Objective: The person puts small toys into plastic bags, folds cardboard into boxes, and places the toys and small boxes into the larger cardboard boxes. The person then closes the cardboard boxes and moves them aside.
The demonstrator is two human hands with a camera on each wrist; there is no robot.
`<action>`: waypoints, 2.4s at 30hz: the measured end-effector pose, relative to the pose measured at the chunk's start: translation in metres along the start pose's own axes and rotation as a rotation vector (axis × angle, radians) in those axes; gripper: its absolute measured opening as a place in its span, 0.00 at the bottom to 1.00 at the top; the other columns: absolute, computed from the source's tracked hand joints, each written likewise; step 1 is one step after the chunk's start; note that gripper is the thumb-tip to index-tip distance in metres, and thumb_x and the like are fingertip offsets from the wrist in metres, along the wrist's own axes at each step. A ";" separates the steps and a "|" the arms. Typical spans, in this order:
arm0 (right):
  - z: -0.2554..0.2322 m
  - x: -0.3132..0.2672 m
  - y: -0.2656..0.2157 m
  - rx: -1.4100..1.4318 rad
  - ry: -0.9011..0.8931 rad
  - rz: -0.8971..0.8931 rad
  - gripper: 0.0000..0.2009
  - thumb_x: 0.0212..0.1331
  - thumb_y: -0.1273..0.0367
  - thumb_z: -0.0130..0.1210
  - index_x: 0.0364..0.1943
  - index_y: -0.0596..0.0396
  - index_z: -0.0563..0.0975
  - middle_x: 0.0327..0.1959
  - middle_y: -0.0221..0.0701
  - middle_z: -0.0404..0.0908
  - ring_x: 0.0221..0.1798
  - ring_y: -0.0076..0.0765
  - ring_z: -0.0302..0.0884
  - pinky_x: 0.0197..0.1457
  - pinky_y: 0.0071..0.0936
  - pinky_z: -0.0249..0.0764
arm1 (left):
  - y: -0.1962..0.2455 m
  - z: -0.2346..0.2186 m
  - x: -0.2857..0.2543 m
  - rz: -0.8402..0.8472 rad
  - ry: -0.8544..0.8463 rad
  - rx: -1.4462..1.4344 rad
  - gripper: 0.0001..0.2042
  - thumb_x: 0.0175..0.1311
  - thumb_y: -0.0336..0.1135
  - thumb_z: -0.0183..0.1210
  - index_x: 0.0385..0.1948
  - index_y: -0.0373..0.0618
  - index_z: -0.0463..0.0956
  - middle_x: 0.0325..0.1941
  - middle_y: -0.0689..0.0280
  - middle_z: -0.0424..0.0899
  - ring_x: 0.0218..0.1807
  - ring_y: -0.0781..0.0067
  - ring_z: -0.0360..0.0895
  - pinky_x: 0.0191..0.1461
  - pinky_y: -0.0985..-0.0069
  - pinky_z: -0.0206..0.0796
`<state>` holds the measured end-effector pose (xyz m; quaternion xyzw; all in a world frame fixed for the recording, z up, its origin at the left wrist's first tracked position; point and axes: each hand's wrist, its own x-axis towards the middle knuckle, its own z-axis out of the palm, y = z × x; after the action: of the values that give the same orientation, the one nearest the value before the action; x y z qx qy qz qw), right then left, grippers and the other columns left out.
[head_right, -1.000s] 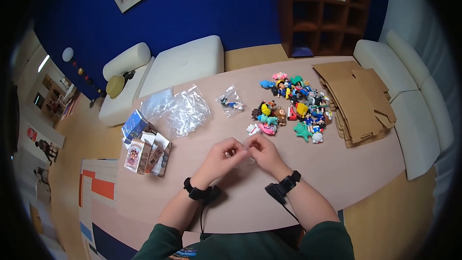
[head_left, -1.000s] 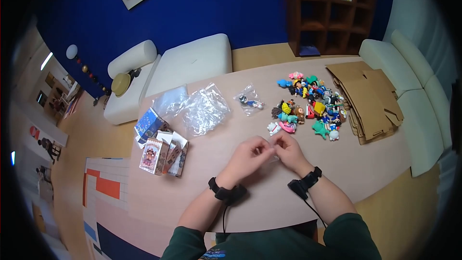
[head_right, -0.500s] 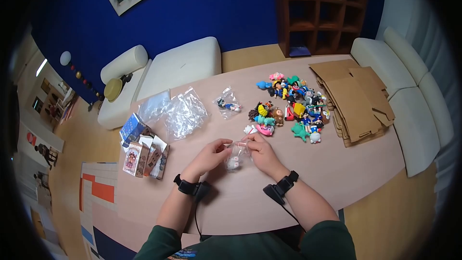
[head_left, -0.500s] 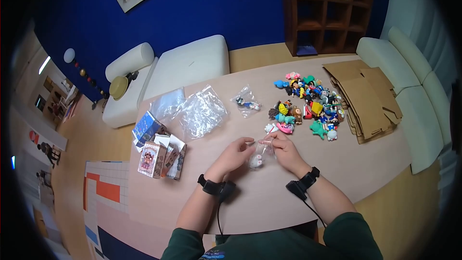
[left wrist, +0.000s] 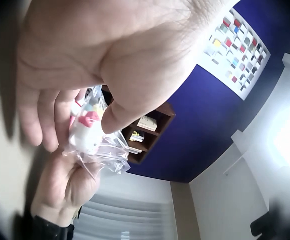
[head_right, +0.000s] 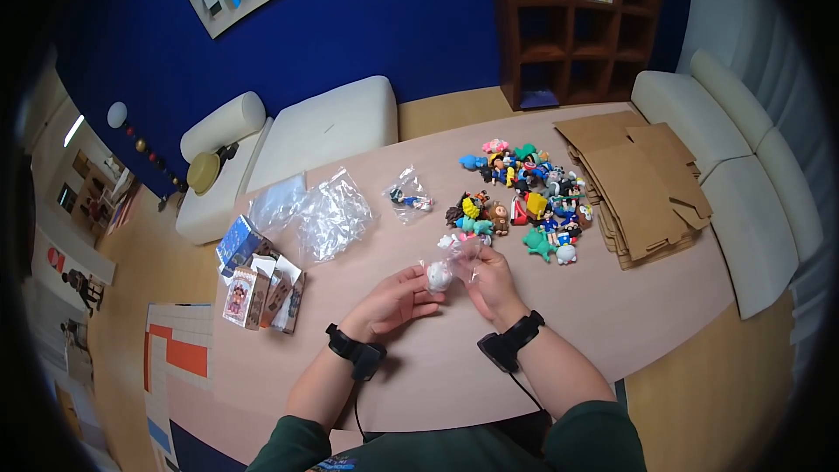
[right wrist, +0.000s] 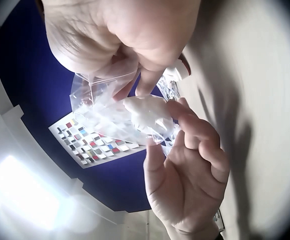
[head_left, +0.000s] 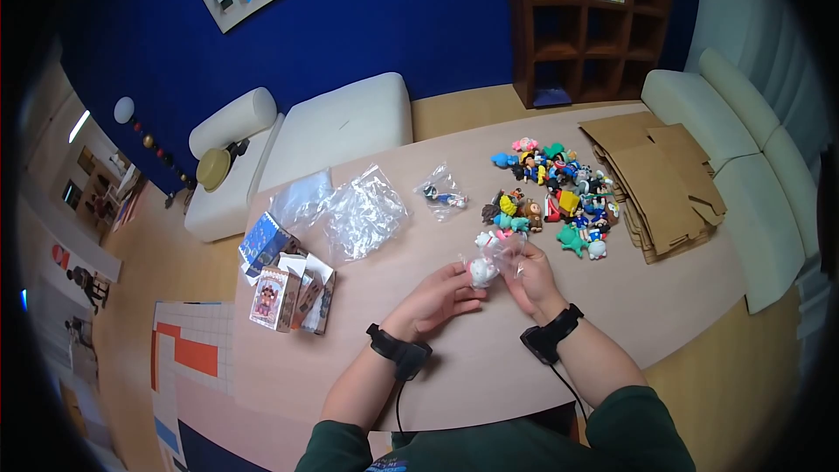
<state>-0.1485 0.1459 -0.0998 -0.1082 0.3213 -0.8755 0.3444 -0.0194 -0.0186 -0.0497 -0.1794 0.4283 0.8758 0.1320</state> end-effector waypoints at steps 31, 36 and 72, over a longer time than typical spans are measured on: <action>0.012 -0.005 0.001 -0.909 -0.255 -0.147 0.12 0.61 0.70 0.66 0.47 0.59 0.84 0.63 0.35 0.73 0.64 0.35 0.72 0.66 0.32 0.70 | -0.009 -0.026 0.008 0.558 0.409 0.405 0.05 0.72 0.33 0.60 0.37 0.44 0.76 0.32 0.73 0.81 0.28 0.89 0.72 0.31 0.87 0.65; 0.009 -0.003 0.002 -0.940 -0.256 -0.083 0.14 0.59 0.70 0.68 0.49 0.57 0.85 0.65 0.35 0.72 0.66 0.37 0.71 0.68 0.35 0.68 | -0.012 -0.035 0.014 0.557 0.335 0.259 0.04 0.71 0.31 0.60 0.37 0.44 0.75 0.32 0.71 0.81 0.30 0.86 0.74 0.35 0.86 0.67; -0.012 0.024 -0.032 -0.606 0.464 -0.652 0.03 0.69 0.73 0.57 0.42 0.56 0.75 0.54 0.34 0.77 0.46 0.24 0.77 0.49 0.25 0.77 | -0.007 -0.058 0.023 0.522 0.166 -0.218 0.06 0.79 0.39 0.50 0.45 0.50 0.68 0.44 0.65 0.83 0.44 0.74 0.84 0.43 0.81 0.76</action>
<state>-0.1883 0.1531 -0.0889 -0.1006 0.5787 -0.8059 -0.0745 -0.0253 -0.0584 -0.0973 -0.1473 0.3726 0.9033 -0.1534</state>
